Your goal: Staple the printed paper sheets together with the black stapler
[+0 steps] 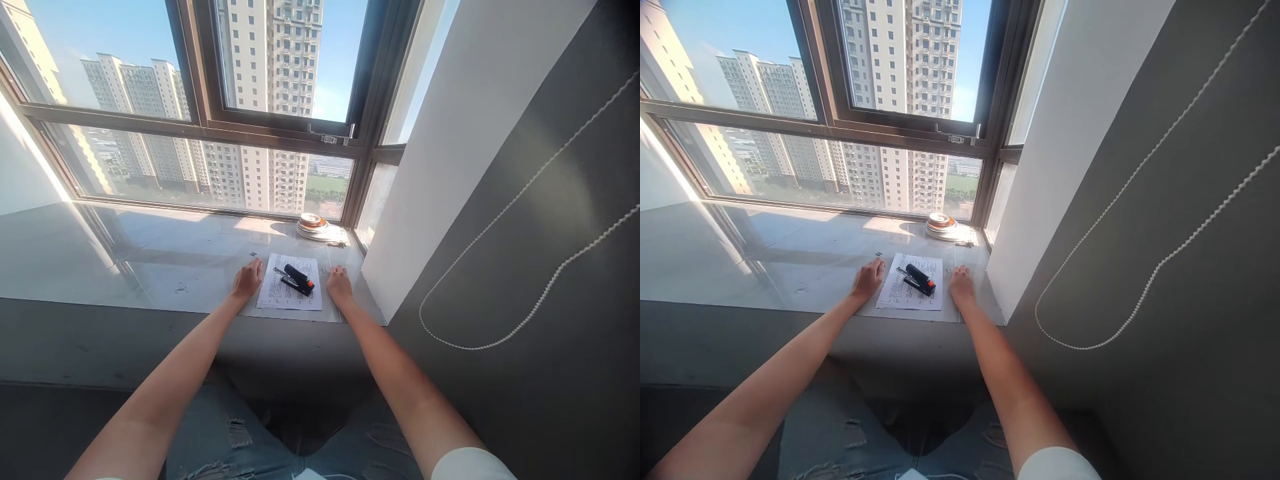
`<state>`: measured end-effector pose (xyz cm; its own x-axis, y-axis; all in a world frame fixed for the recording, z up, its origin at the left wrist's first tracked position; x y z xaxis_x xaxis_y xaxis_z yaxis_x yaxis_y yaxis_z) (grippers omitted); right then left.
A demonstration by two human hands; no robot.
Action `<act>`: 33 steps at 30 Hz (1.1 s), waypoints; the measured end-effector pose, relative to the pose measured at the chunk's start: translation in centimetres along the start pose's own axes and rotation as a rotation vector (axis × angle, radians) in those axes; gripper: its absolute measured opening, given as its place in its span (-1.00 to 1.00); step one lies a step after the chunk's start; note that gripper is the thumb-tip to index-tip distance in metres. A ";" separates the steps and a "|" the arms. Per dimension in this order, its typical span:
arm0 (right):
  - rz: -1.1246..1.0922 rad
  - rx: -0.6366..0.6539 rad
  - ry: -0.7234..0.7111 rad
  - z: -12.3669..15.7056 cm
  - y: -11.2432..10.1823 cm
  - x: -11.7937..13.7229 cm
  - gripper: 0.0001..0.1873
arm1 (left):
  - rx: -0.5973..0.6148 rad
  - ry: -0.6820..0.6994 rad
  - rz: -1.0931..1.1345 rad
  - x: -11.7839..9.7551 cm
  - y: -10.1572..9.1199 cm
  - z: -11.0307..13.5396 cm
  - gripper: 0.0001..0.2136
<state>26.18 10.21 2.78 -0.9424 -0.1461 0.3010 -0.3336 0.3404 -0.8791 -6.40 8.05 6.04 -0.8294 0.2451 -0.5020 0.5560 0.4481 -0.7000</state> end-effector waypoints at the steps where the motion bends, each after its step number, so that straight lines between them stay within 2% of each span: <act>1: 0.003 -0.003 -0.006 0.0 -0.1 0.1 -0.55 | 0.003 -0.019 -0.094 0.9 -0.1 -0.6 -0.75; 5: 0.011 -0.017 -0.135 0.0 -0.3 1.0 -0.48 | 0.043 -0.077 -0.313 3.6 0.8 -3.1 -0.67; 8: 0.015 0.051 -0.203 0.1 0.2 1.4 -0.50 | 0.183 -0.028 -0.335 4.2 2.8 -4.3 -0.56; 11: 0.027 0.092 -0.110 -0.1 0.6 0.8 -0.53 | 0.328 -0.055 -0.320 5.1 4.3 -4.7 -0.49; 14: 0.028 0.102 0.013 -0.3 0.7 0.0 -0.52 | 0.395 -0.114 -0.324 6.0 4.9 -4.7 -0.49; 18: 0.034 0.133 0.146 -0.9 0.9 -0.7 -0.43 | 0.296 -0.090 -0.339 5.7 4.3 -4.4 -0.55; 23: 0.025 0.182 0.226 -1.1 1.2 -1.2 -0.36 | 0.168 -0.051 -0.318 5.2 3.3 -3.8 -0.58; 26: 0.029 0.183 0.208 -0.9 1.3 -1.1 -0.37 | 0.152 -0.024 -0.270 5.3 3.2 -3.4 -0.55; 33: 0.023 0.083 0.112 -1.4 1.1 -0.6 -0.50 | 0.141 -0.021 -0.282 4.9 2.2 -1.2 -0.67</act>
<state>26.40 11.97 2.18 -0.9482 -0.0332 0.3158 -0.3131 0.2639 -0.9123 -9.35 11.25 2.63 -0.9514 0.1095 -0.2879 0.3078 0.3720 -0.8757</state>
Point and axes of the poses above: each hand's wrist, its own z-axis away from the middle knuckle, its own y-axis out of the palm, x = y × z, the point moved 7 cm from there along -z, towards the middle knuckle, and after that the axes turned 1 degree about -y, right-handed, at the moved point
